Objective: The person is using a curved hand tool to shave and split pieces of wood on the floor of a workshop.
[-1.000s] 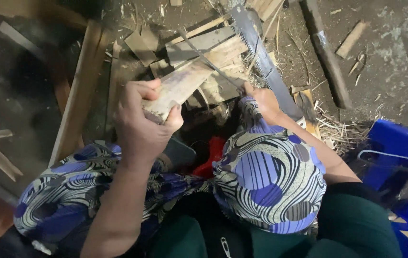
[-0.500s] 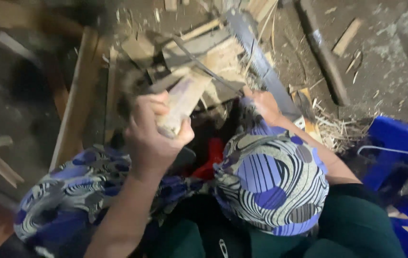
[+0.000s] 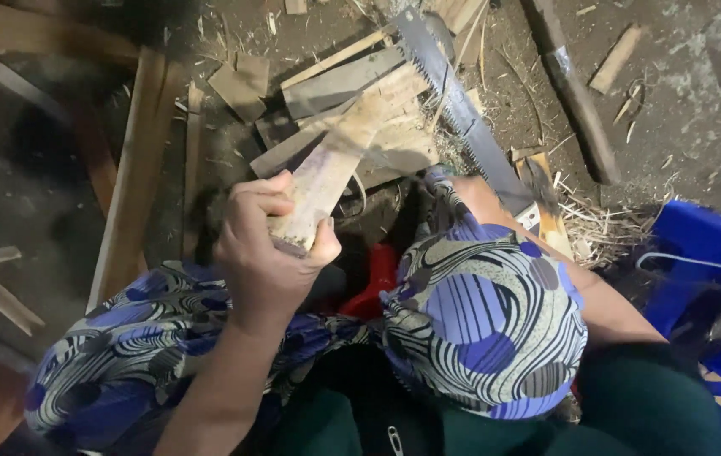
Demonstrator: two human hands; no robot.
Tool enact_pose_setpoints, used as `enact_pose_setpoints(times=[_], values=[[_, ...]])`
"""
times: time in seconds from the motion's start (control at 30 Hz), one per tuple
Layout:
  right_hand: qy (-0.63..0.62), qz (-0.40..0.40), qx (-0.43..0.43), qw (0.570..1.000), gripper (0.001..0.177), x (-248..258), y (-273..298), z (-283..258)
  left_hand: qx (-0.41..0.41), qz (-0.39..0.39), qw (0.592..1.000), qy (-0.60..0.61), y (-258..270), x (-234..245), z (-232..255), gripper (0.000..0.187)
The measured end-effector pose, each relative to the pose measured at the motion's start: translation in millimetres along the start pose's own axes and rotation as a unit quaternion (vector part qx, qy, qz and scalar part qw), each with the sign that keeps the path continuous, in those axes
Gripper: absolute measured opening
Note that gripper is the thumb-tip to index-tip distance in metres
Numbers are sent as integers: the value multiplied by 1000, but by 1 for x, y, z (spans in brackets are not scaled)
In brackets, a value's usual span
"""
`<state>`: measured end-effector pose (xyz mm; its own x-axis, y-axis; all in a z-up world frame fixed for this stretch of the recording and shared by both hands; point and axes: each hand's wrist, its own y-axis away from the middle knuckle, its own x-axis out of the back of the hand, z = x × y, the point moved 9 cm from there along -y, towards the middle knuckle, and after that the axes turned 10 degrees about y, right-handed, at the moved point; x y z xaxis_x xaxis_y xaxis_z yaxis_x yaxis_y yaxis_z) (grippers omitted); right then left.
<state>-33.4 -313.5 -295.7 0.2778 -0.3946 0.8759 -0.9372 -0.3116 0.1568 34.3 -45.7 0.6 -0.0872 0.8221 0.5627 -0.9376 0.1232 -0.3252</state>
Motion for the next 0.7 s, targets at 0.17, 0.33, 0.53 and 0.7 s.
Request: enact_pose_setpoints(times=[0.17, 0.33, 0.53, 0.7], values=[[32, -22, -49, 998, 34, -12, -4, 11, 30, 12, 999, 17, 2, 4, -7, 36], [128, 46, -16, 991, 46, 22, -39, -21, -5, -12, 1000, -14, 11, -7, 0, 38], [-40, -55, -132, 989, 59, -88, 23, 62, 6, 11, 999, -31, 7, 0, -5, 37], [-320, -83, -250, 910, 39, 5, -14, 8, 10, 30, 999, 6, 0, 9, -16, 34]])
